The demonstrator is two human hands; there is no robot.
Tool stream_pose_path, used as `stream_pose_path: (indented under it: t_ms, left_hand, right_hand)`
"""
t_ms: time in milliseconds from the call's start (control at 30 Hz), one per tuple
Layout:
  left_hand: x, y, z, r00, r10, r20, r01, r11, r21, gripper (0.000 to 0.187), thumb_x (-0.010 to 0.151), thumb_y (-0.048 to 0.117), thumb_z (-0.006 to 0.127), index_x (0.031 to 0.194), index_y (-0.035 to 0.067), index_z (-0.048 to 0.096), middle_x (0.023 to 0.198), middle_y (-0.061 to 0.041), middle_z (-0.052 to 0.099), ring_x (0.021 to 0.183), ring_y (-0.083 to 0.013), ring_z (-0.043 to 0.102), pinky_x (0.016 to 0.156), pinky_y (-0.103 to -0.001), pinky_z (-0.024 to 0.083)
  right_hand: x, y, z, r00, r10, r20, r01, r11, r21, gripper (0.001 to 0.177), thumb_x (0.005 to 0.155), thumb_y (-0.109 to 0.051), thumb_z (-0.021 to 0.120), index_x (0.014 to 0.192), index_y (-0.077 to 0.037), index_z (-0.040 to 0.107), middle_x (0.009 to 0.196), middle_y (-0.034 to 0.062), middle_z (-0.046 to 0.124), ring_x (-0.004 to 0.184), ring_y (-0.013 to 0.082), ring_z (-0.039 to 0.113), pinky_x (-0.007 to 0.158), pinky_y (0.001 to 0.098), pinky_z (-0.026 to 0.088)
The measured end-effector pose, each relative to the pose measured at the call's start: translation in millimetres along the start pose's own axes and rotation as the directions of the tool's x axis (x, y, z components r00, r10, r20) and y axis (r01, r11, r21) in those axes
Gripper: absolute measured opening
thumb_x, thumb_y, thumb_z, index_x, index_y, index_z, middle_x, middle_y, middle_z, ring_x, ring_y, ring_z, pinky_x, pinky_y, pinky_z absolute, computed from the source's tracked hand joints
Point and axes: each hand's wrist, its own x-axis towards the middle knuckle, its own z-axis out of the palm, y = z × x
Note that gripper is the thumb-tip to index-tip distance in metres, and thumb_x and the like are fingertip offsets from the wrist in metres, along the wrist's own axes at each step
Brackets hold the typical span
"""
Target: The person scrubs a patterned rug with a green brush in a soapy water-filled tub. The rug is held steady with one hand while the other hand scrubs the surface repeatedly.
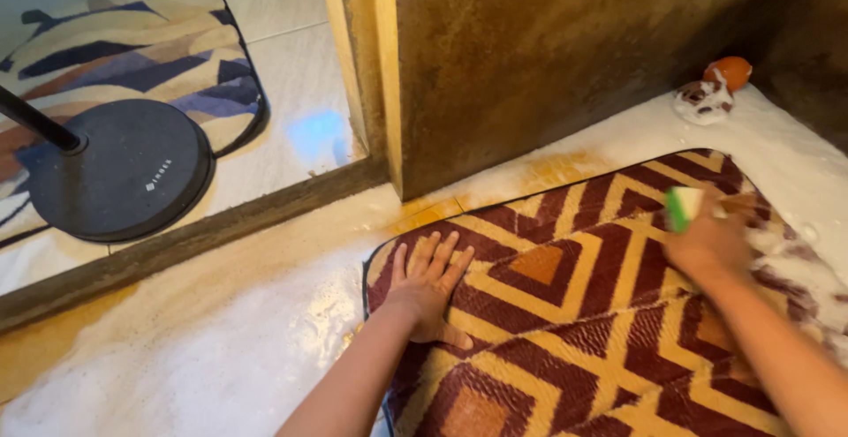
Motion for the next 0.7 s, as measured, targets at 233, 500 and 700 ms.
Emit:
stream_pose_path:
  t_ms: [233, 500, 700]
  left_hand:
    - [10, -4, 15, 0.998, -0.009, -0.055, 0.006, 0.999, -0.050, 0.153, 0.055, 0.071, 0.088, 0.160, 0.012, -0.007, 0.170, -0.006, -0.014, 0.157, -0.0268, -0.015, 0.121, -0.058, -0.009]
    - [7, -1, 11, 0.998, -0.026, -0.051, 0.022, 0.997, -0.067, 0.163, 0.049, 0.068, 0.091, 0.161, 0.012, -0.013, 0.171, -0.005, -0.016, 0.157, -0.0257, -0.014, 0.121, -0.058, -0.008]
    - [10, 4, 5, 0.998, -0.056, 0.041, 0.058, 0.998, -0.034, 0.164, 0.051, 0.071, 0.089, 0.159, 0.012, -0.019, 0.170, -0.006, -0.022, 0.156, -0.0266, -0.020, 0.119, -0.061, -0.009]
  right_hand:
    - [-160, -173, 7, 0.678, -0.724, 0.127, 0.729, 0.685, 0.009, 0.095, 0.076, -0.018, 0.081, 0.161, -0.019, 0.039, 0.106, 0.0152, 0.059, 0.093, 0.0276, 0.062, 0.080, 0.0400, 0.057]
    - [27, -15, 6, 0.985, -0.173, -0.003, 0.172, 0.981, -0.094, 0.088, 0.083, -0.036, 0.082, 0.157, -0.014, 0.038, 0.104, 0.0192, 0.068, 0.081, 0.0315, 0.070, 0.067, 0.0444, 0.059]
    - [-15, -93, 7, 0.977, -0.125, 0.170, 0.098, 0.982, 0.160, 0.050, 0.087, -0.025, 0.081, 0.128, -0.006, 0.061, 0.098, 0.0139, 0.070, 0.076, 0.0237, 0.067, 0.072, 0.0416, 0.056]
